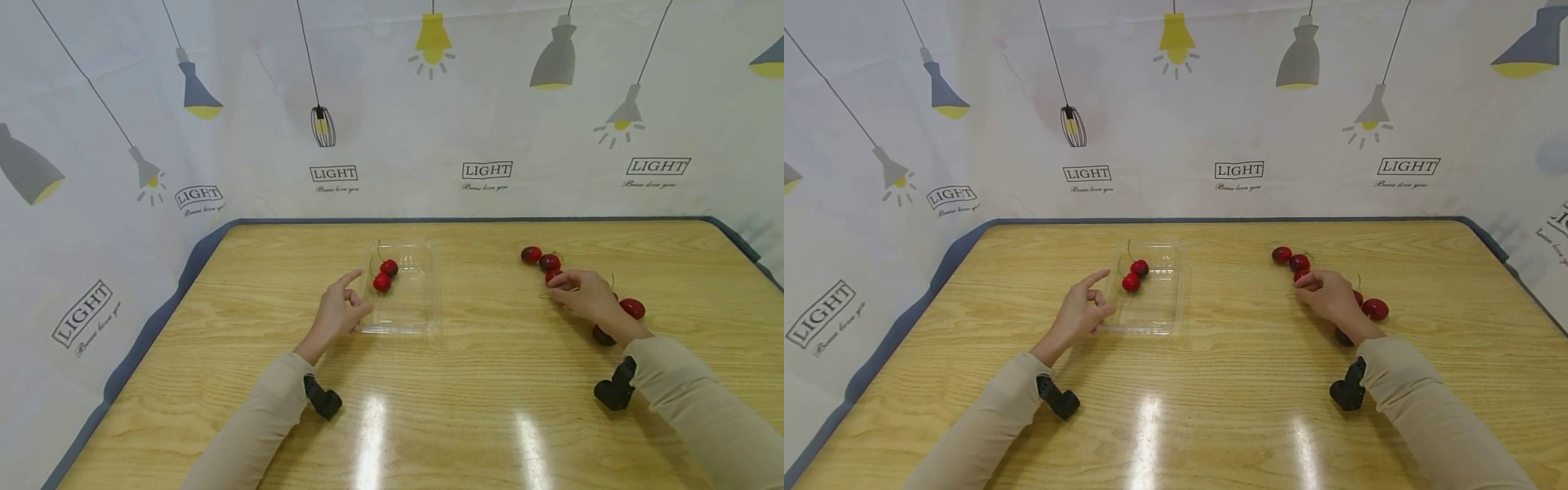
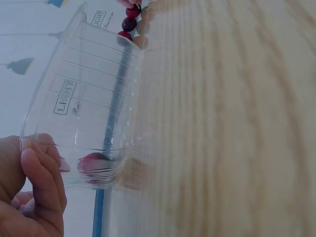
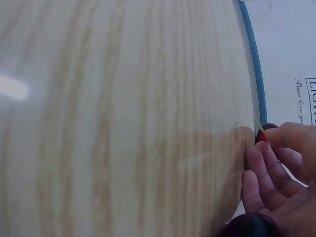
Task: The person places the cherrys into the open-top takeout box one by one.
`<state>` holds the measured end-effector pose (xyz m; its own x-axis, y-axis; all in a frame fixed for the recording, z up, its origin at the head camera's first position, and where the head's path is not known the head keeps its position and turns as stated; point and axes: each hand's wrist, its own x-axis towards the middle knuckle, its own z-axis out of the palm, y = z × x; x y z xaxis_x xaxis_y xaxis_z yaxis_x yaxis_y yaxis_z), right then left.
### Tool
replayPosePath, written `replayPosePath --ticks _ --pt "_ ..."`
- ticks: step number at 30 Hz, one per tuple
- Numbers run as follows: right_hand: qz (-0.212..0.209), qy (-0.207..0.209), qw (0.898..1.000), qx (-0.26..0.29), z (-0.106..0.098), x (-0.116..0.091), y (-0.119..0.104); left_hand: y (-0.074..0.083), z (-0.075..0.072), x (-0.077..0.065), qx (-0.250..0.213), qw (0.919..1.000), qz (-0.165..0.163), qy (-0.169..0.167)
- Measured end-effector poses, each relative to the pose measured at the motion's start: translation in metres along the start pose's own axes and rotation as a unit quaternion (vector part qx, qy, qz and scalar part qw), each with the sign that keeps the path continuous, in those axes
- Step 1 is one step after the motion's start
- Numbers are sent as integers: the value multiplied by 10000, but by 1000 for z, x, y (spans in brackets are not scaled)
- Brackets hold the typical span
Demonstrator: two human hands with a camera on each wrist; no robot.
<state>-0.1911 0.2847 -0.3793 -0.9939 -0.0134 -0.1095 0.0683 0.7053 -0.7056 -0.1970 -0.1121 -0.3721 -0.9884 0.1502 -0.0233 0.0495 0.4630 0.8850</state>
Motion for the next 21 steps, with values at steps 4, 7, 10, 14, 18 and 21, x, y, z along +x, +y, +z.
replayPosePath --ticks 4,7,10,14,18,21 --pt "-12 35 10000 6 0 -1 -1 0 0 0 -4 10000 -16 0" --pt "-2 56 10000 29 0 -1 -1 -1 0 0 3 10000 -25 -4" --pt "61 55 9999 83 -1 -1 -2 0 0 0 -1 10000 -38 5" --pt "133 42 9998 135 -1 -1 -2 0 0 0 22 10000 -57 6" --pt "112 75 9998 135 -1 0 -3 2 0 0 -31 10000 -70 -26" --pt "59 116 9999 97 -1 -1 -3 2 0 -1 -119 9999 -23 -63"
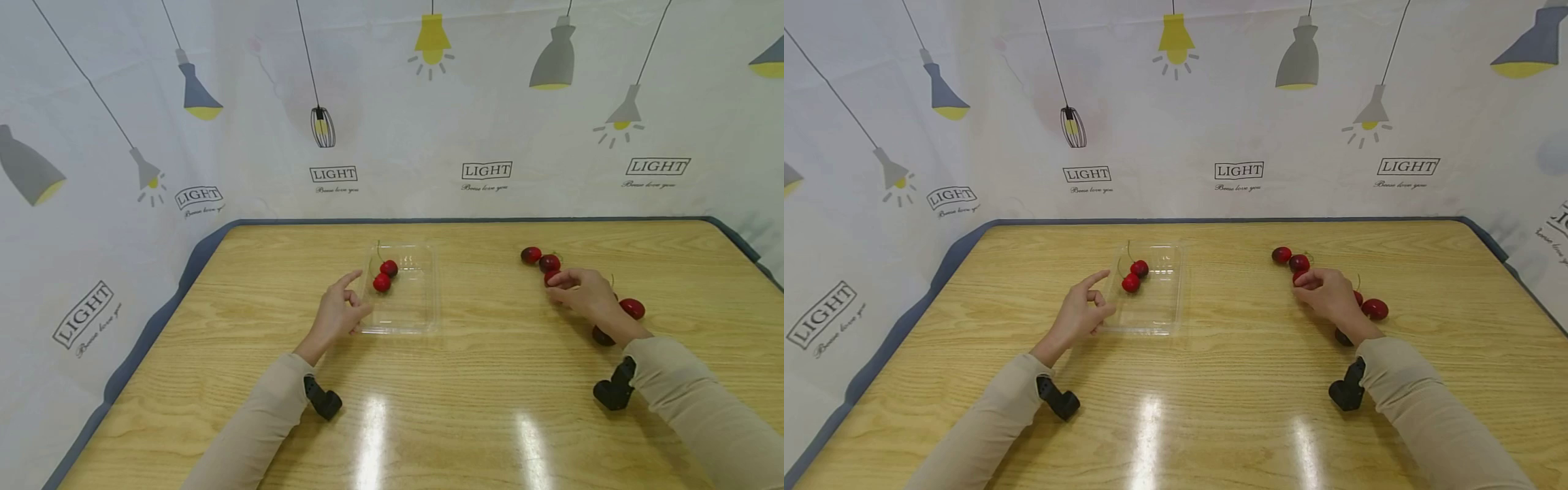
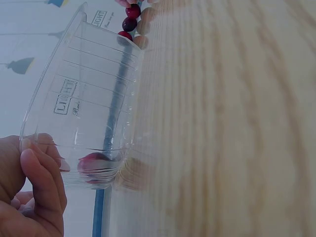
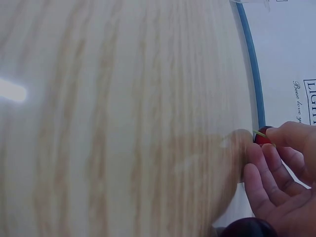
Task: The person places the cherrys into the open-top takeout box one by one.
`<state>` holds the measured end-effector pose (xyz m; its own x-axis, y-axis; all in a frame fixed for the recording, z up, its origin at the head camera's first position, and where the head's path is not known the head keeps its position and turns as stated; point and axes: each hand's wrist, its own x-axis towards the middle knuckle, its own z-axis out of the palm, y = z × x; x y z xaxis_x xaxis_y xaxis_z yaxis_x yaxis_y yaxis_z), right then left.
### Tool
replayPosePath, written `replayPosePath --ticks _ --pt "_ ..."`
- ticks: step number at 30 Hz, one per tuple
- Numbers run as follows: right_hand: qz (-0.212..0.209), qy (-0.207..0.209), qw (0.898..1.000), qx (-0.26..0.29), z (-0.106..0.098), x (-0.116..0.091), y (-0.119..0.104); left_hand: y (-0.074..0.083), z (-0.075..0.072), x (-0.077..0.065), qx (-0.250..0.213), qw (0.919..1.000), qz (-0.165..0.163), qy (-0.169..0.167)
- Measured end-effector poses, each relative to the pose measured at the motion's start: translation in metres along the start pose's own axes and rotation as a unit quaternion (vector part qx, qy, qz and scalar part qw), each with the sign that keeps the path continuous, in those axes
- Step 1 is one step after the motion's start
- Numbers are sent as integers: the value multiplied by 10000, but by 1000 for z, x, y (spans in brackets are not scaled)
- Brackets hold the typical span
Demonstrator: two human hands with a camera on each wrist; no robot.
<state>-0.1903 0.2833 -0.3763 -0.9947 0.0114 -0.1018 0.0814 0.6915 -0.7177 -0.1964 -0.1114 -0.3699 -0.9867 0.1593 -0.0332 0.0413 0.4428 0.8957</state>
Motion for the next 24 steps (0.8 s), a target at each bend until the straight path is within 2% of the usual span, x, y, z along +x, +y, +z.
replayPosePath --ticks 5,13,24 --pt "-44 4 10000 -11 0 -1 -1 -1 0 1 -43 9999 107 -65" --pt "-119 48 9999 -33 -1 -2 -3 -2 0 0 -18 10000 -21 37" --pt "-312 102 9995 -1 -3 -3 -6 -2 0 1 30 10000 -26 39"
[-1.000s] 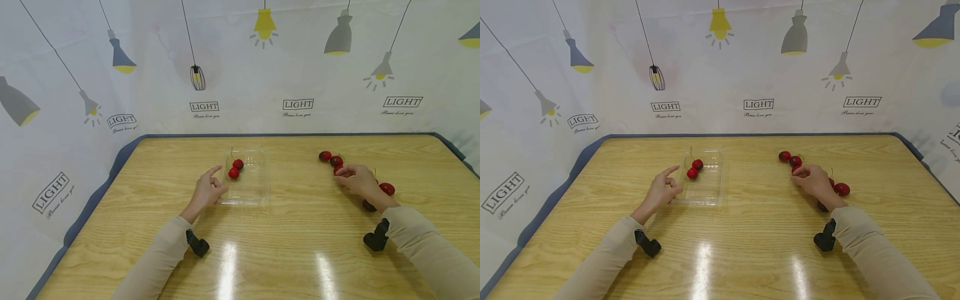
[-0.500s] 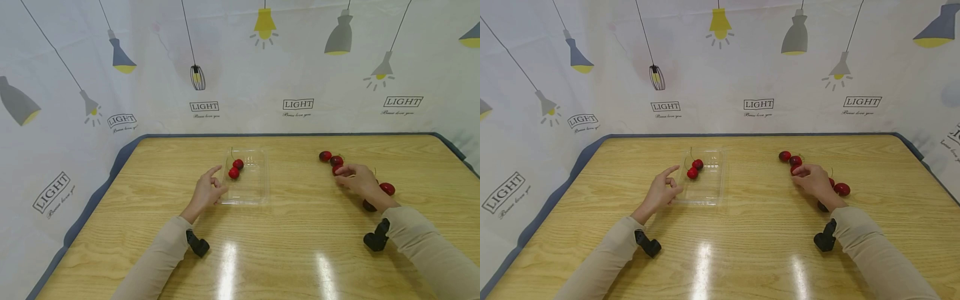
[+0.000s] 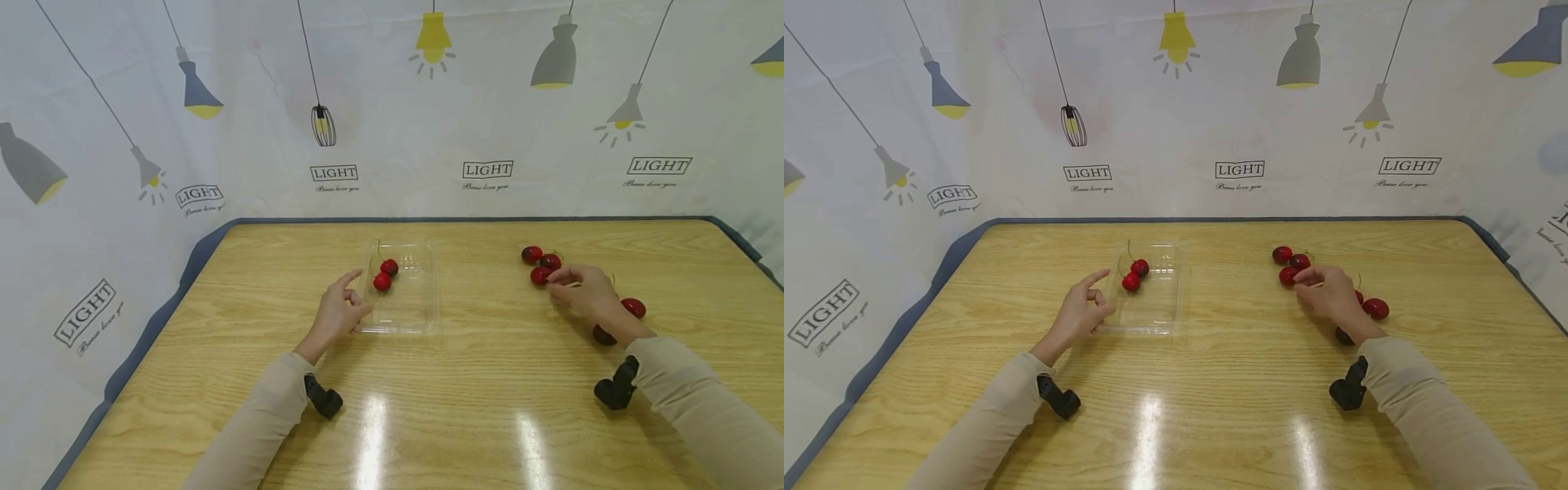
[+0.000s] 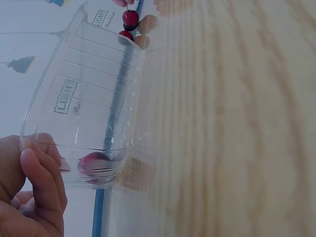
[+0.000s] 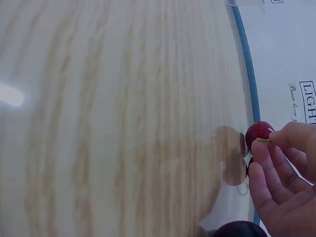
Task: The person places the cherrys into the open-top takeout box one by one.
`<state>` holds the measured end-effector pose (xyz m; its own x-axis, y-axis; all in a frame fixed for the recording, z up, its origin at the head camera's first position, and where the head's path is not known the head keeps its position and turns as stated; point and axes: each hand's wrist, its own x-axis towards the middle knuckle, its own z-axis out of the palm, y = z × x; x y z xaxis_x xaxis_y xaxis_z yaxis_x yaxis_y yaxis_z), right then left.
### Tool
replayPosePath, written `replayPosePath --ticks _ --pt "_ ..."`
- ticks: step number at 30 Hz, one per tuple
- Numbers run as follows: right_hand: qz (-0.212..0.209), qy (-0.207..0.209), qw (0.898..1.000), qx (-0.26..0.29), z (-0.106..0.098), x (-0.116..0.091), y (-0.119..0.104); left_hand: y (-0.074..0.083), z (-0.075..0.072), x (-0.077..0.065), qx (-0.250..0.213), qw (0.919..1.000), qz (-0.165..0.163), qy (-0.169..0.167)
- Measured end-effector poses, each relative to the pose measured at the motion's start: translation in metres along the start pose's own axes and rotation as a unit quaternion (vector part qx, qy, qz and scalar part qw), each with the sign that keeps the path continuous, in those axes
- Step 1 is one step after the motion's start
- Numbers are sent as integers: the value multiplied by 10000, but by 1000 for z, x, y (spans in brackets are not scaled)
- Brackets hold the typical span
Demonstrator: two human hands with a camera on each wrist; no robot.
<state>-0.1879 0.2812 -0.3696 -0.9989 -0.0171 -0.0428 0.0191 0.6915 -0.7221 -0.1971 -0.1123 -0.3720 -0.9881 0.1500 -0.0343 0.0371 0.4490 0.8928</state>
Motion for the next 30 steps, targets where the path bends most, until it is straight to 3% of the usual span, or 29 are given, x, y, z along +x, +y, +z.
replayPosePath --ticks 13,30 --pt "-59 -63 10000 5 1 0 -1 1 0 1 -5 10000 -16 26" --pt "-7 -202 9983 545 4 1 -5 1 0 0 -40 10000 -14 28"
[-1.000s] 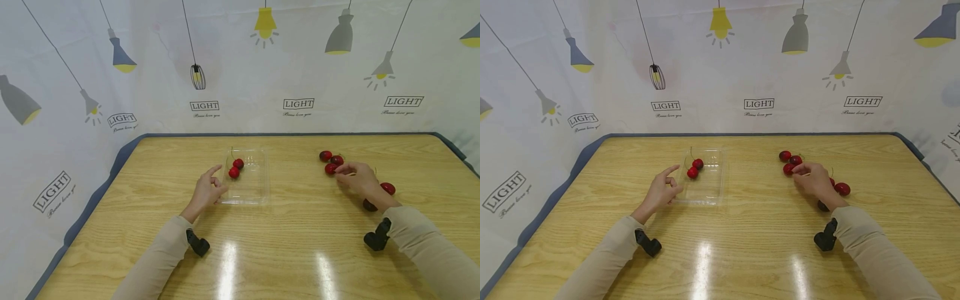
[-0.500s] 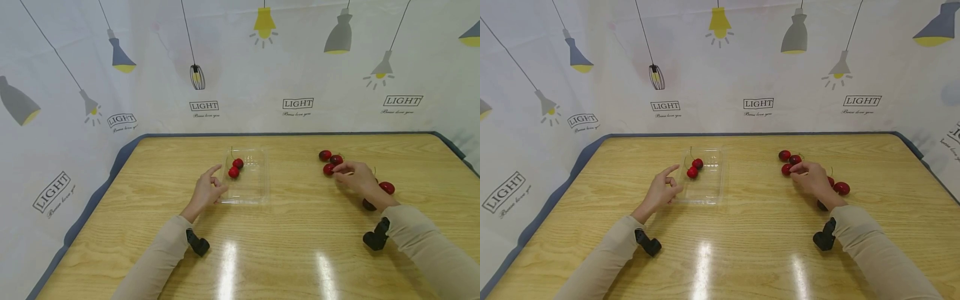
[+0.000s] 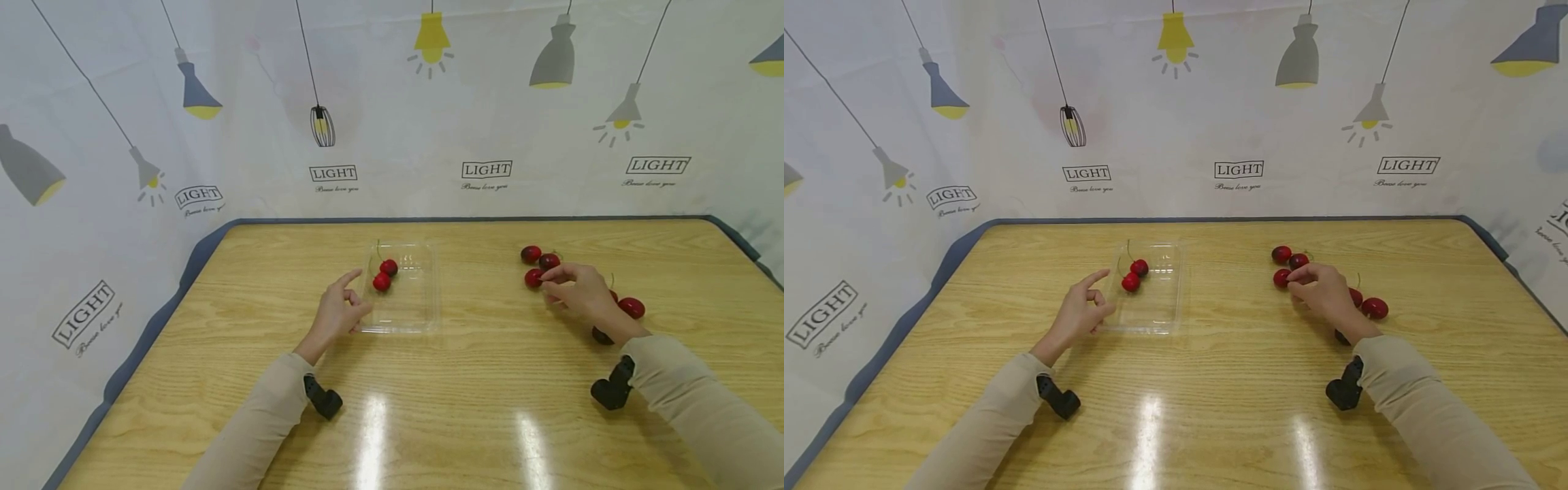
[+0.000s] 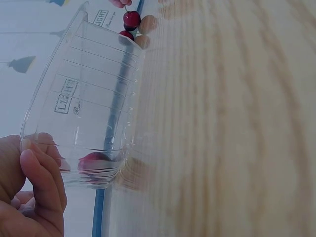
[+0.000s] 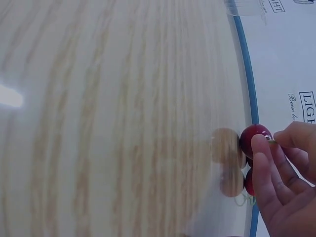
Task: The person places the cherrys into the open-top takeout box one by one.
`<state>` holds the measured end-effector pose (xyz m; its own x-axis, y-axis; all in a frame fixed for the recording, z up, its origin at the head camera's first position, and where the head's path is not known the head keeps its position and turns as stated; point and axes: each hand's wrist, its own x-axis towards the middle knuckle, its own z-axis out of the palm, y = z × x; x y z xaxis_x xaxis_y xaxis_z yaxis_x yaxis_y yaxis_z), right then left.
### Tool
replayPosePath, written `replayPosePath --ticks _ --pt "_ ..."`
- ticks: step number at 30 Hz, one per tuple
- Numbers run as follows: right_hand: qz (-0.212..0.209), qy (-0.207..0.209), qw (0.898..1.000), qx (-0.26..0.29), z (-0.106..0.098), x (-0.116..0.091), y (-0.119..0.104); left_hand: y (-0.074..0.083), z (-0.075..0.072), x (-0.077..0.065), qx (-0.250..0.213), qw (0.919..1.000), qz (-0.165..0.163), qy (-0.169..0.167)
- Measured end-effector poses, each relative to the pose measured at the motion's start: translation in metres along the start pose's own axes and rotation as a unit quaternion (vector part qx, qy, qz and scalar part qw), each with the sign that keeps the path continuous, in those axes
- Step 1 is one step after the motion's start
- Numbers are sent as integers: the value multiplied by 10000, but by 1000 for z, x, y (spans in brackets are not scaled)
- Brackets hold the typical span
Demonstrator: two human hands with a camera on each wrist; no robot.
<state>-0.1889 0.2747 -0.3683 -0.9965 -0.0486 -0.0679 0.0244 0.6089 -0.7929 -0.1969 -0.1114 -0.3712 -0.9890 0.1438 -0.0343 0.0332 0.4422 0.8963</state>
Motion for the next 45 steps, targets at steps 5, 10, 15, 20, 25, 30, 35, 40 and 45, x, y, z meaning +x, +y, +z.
replayPosePath --ticks 5,10,15,20,25,30,35,40,45 --pt "23 -47 9998 185 1 0 0 -1 0 0 10 10000 -23 -15" --pt "18 -67 9998 184 1 0 0 -1 0 0 -3 10000 -36 -4" --pt "45 -74 9999 97 0 0 0 0 0 -1 -3 10000 -11 9" --pt "14 -70 9998 197 0 0 0 0 0 -1 8 10000 2 -3" --pt "-82 -40 9999 134 -2 0 0 -1 0 -1 1 10000 -23 -23" --pt "-202 55 9998 -40 -3 0 -2 -1 0 0 4 10000 -8 -31" --pt "-228 128 9994 -219 -2 1 -4 -2 0 0 17 10000 -17 -19" --pt "-273 250 9985 -395 -2 1 -4 -2 0 0 -10 10000 -19 -28" --pt "-396 372 9974 -476 -2 2 -4 -2 0 0 63 10000 -19 -22"
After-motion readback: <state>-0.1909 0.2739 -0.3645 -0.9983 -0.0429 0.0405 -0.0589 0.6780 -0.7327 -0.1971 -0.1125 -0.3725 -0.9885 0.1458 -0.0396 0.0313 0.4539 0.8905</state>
